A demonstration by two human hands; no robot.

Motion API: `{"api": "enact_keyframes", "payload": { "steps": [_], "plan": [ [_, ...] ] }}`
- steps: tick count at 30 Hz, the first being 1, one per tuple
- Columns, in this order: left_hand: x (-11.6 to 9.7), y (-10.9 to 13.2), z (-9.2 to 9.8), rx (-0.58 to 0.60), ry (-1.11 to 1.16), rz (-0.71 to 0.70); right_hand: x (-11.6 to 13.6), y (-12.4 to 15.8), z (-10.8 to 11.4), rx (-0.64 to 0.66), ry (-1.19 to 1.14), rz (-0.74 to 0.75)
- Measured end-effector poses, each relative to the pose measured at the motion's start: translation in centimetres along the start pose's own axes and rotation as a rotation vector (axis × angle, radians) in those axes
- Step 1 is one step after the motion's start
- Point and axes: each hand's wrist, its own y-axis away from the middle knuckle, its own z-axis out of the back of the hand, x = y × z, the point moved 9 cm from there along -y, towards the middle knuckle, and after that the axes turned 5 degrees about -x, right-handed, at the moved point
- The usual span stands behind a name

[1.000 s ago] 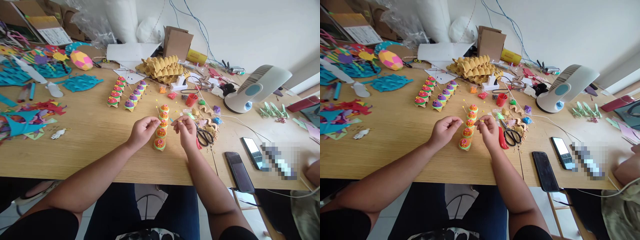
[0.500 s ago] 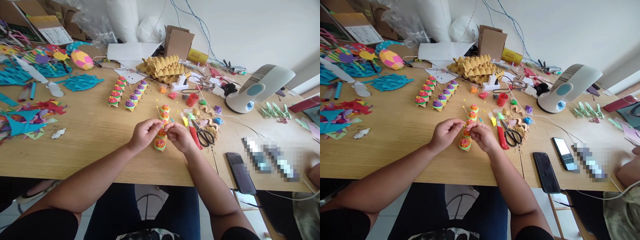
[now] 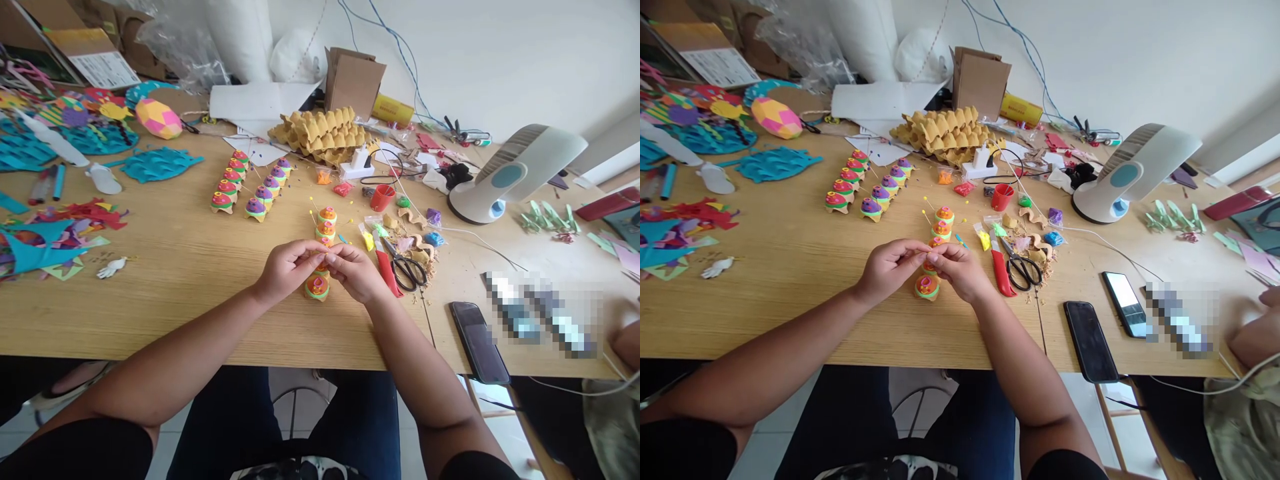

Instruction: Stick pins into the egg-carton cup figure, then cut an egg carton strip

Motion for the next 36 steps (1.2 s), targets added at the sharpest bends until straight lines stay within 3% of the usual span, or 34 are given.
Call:
{"api": "enact_keyframes", "payload": {
  "steps": [7,13,22,36],
  "plan": [
    [1.5,-0.2,0.1,0.003,0.144,0.113,2.1,-0.4,1.1,-0.078,-0.138,0.104],
    [2.9,-0.5,0.9,-0.069,0.023,0.175,3.4,-0.4,1.8,-0.098,-0.145,0.231],
    [1.8,-0.7,0.6,-0.06,-0.005,0.111,4.3,-0.5,3.4,-0.183,-0.2,0.295],
    [1.7,-0.6,0.4,-0.049,0.048,0.096,3.7,-0.3,2.4,-0.137,-0.07,0.271]
  ]
}}
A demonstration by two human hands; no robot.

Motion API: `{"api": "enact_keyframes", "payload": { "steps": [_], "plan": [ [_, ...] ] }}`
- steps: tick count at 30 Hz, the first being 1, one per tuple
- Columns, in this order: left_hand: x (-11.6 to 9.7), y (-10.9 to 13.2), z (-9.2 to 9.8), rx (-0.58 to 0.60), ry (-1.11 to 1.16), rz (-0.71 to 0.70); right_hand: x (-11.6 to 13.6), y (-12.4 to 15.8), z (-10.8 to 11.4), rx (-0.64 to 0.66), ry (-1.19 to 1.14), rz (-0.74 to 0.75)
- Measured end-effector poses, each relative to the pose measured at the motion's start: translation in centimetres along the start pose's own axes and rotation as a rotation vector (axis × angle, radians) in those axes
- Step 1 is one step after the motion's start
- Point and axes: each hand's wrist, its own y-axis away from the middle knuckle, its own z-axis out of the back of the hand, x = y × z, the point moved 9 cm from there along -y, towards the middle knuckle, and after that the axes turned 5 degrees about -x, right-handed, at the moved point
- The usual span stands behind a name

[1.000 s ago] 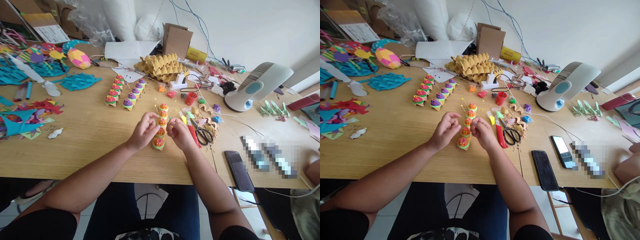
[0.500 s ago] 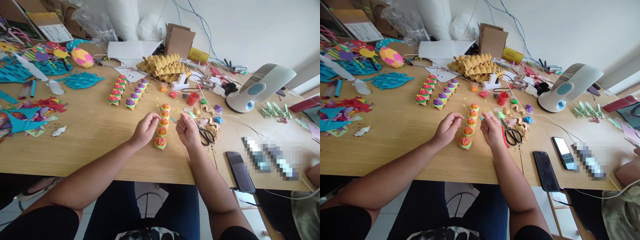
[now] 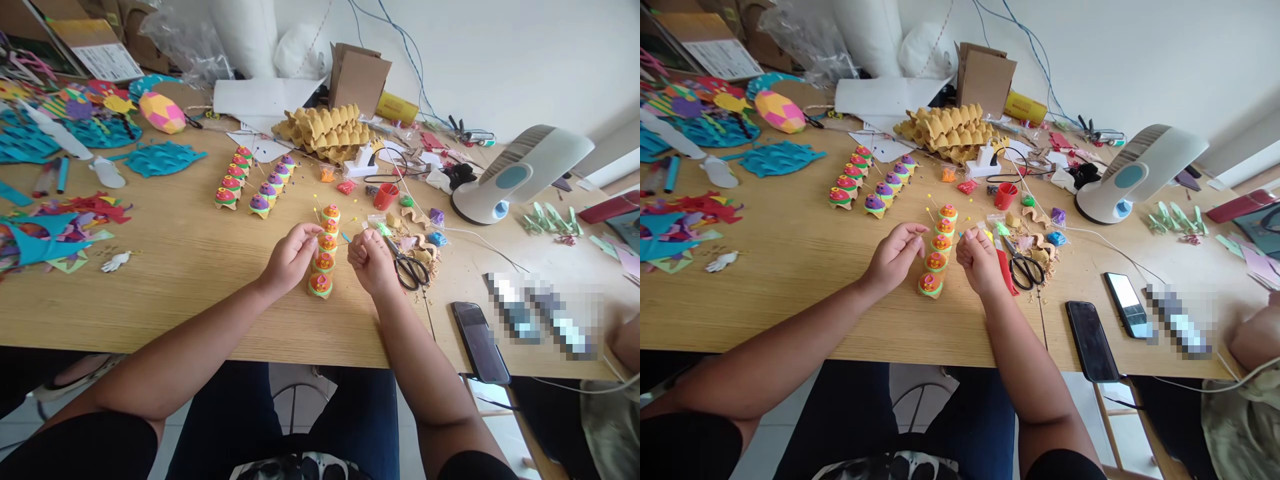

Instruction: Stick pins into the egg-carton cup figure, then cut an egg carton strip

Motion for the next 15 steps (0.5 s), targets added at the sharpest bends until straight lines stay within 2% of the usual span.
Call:
{"api": "enact_keyframes", "payload": {
  "steps": [5,10,15],
  "plan": [
    [-0.5,0.1,0.2,-0.014,-0.013,-0.037,0.1,-0.1,0.2,0.0,0.001,-0.001],
    [-0.4,0.1,0.5,-0.045,-0.043,-0.057,-1.0,0.0,-0.2,0.026,0.022,-0.104],
    [0.0,0.2,0.2,-0.015,-0.046,-0.039,-1.9,0.4,-0.8,0.069,0.05,-0.17]
  ]
}}
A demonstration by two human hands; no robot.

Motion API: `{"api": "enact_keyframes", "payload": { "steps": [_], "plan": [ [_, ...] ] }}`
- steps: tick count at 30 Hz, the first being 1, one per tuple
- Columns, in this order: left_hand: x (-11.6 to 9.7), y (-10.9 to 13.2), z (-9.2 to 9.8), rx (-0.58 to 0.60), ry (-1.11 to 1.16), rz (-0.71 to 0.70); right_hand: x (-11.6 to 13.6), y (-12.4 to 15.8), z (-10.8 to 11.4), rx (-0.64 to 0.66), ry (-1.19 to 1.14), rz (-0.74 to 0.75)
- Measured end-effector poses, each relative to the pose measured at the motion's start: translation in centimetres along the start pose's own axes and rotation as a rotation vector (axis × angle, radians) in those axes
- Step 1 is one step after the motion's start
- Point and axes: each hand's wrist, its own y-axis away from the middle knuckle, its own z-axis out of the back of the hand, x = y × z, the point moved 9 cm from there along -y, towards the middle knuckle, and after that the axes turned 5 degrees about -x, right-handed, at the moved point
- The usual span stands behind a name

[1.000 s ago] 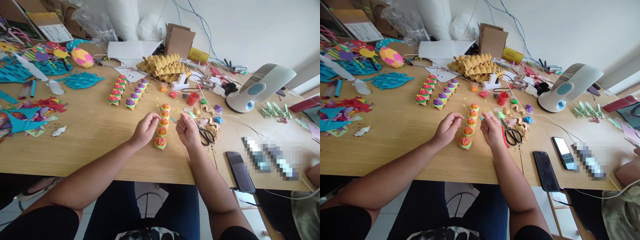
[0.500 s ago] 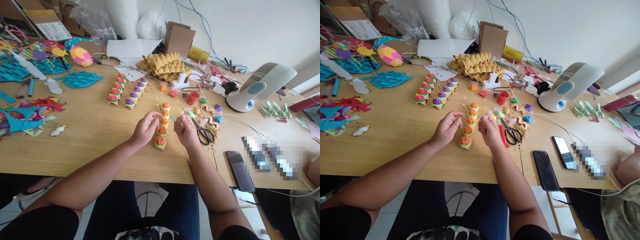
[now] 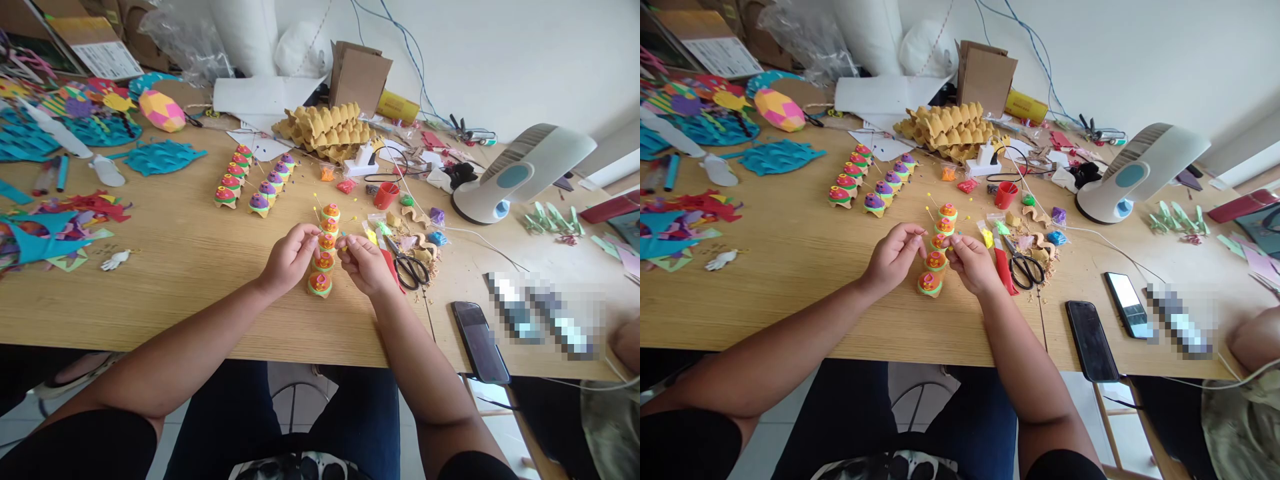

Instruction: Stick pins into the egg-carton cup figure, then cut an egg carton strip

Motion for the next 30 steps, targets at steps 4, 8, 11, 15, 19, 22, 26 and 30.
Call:
{"api": "enact_keyframes", "payload": {
  "steps": [4,8,11,15,19,22,26,30],
  "plan": [
    [-0.1,0.0,-0.2,0.013,0.0,-0.003,0.2,0.1,0.1,0.003,-0.031,0.003],
    [-0.1,0.0,-0.2,0.013,0.008,-0.006,1.0,0.1,0.3,0.011,-0.024,0.048],
    [-0.2,0.0,-0.1,0.006,0.01,-0.011,1.3,0.0,0.6,0.006,-0.058,0.058],
    [-0.2,0.0,0.1,-0.013,-0.005,-0.018,1.5,0.0,1.0,-0.03,-0.102,0.06],
    [-0.2,-0.1,0.4,-0.034,0.001,-0.014,2.0,0.0,1.3,-0.107,-0.1,0.107],
    [-0.2,-0.1,0.4,-0.04,0.003,-0.015,2.1,0.0,1.2,-0.111,-0.102,0.129],
    [-0.2,-0.1,0.3,-0.035,0.005,-0.017,1.8,0.0,1.2,-0.082,-0.083,0.129],
    [-0.3,-0.1,0.3,-0.027,0.018,-0.026,2.3,0.2,1.0,-0.029,-0.071,0.177]
  ]
}}
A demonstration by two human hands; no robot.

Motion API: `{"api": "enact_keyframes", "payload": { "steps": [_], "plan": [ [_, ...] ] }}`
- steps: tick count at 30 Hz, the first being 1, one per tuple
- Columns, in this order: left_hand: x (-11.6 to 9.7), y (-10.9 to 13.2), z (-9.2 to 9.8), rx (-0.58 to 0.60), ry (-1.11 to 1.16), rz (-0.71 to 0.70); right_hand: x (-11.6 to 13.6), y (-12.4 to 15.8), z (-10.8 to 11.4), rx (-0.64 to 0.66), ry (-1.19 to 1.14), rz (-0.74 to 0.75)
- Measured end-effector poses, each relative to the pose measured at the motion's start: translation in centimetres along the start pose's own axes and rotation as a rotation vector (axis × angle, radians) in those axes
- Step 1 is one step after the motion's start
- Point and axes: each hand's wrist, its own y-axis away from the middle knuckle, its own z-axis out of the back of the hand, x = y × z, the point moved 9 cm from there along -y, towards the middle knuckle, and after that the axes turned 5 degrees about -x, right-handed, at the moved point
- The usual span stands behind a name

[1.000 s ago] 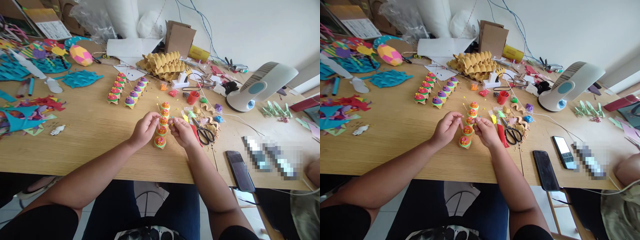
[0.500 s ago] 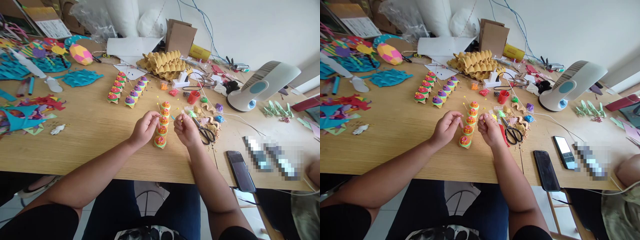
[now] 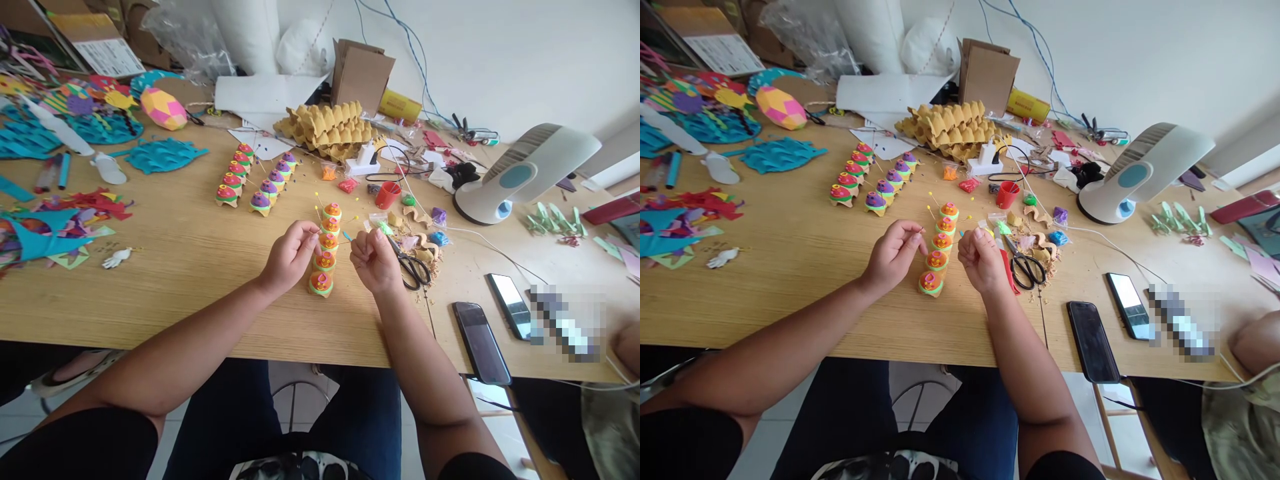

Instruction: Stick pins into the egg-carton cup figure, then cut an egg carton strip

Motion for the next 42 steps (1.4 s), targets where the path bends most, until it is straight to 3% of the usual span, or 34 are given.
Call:
{"api": "enact_keyframes", "payload": {
  "steps": [10,17,29,35,38,42],
  "plan": [
    [-0.2,0.0,-0.1,0.012,-0.045,-0.003,0.2,0.0,0.0,-0.049,0.051,0.034],
    [-0.5,0.3,-0.5,0.059,-0.063,-0.027,-0.6,0.0,0.6,-0.078,0.305,0.106],
    [-1.5,0.5,-0.8,0.087,-0.135,-0.125,-0.8,0.2,-0.4,0.008,0.302,0.107],
    [-1.2,0.5,-0.6,0.043,-0.015,-0.059,-1.0,0.6,-1.7,0.089,0.253,0.046],
    [-1.6,0.5,-0.9,0.076,0.043,-0.048,-1.5,0.8,-2.1,0.102,0.26,-0.01],
    [-2.8,0.7,-1.1,0.096,-0.094,-0.153,-1.7,0.8,-2.1,0.09,0.305,0.002]
  ]
}}
